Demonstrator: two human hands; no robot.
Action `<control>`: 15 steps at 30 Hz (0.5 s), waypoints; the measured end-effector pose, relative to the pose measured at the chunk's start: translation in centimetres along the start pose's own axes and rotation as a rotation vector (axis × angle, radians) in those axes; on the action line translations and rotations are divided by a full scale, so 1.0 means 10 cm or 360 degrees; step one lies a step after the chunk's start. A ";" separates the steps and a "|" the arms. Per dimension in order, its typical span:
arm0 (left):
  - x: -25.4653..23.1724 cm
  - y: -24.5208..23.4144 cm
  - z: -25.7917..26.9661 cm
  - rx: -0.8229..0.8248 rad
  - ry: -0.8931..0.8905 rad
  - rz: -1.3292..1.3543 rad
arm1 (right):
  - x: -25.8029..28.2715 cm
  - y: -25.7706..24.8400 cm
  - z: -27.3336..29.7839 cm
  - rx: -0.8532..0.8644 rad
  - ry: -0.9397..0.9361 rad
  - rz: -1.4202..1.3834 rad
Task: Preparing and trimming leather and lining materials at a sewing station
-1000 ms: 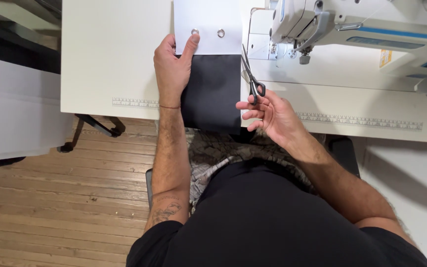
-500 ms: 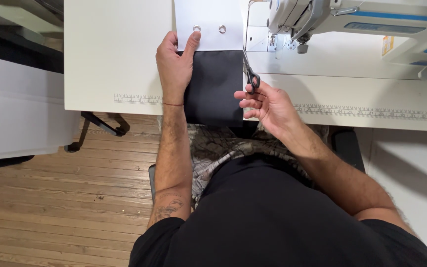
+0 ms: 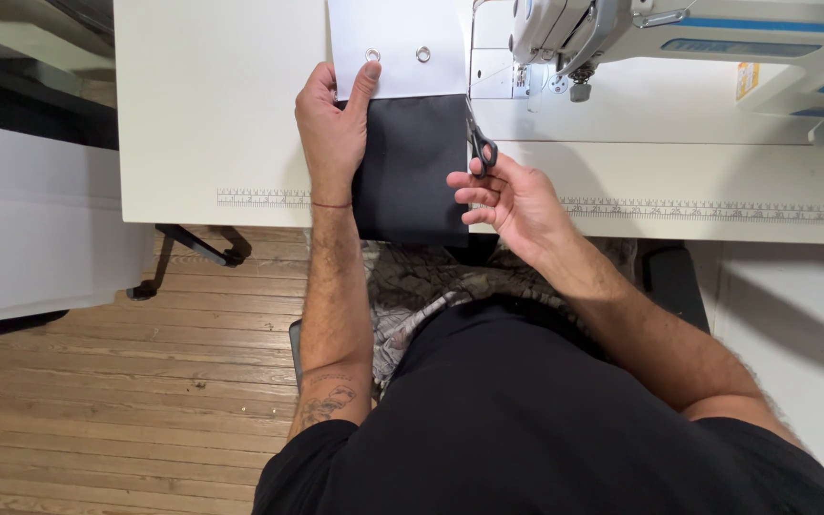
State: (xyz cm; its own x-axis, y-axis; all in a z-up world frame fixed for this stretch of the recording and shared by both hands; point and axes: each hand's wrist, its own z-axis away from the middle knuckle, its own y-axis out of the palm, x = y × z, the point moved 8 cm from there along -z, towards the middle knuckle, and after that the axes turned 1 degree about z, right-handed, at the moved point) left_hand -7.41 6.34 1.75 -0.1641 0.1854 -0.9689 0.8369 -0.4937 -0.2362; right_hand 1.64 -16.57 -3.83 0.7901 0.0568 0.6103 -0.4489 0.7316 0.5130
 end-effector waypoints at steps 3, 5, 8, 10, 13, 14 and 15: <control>0.01 -0.02 0.01 -0.0034 -0.0013 -0.0071 | -0.01 0.01 0.03 0.0005 0.0025 0.0035; 0.04 -0.09 0.02 -0.0105 -0.0006 -0.0287 | -0.01 -0.01 0.06 -0.0001 0.0056 -0.0071; 0.14 -0.18 -0.01 -0.0152 -0.0089 -0.0700 | 0.04 -0.09 0.25 0.0189 0.0109 0.0169; 0.27 -0.23 -0.08 -0.0198 0.0008 -0.0877 | 0.35 -0.04 0.58 0.0229 0.0072 0.0644; 0.33 -0.26 -0.13 -0.0175 0.0077 -0.1007 | 0.70 -0.33 0.80 -0.0056 0.0110 0.1617; 0.34 -0.27 -0.14 -0.0115 0.0063 -0.0967 | 0.87 -0.55 0.84 -0.0387 0.0183 0.2101; 0.32 -0.31 -0.11 -0.0134 0.0057 -0.0966 | 0.87 -0.77 0.84 -0.0373 0.0177 0.2115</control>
State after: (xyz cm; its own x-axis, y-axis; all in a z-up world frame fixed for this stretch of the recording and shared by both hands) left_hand -9.90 9.41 -0.56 -0.6081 0.4419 -0.6595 0.6380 -0.2223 -0.7372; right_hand 8.42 -27.38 2.59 -0.1476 0.8518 0.5027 -0.8207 0.1781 -0.5428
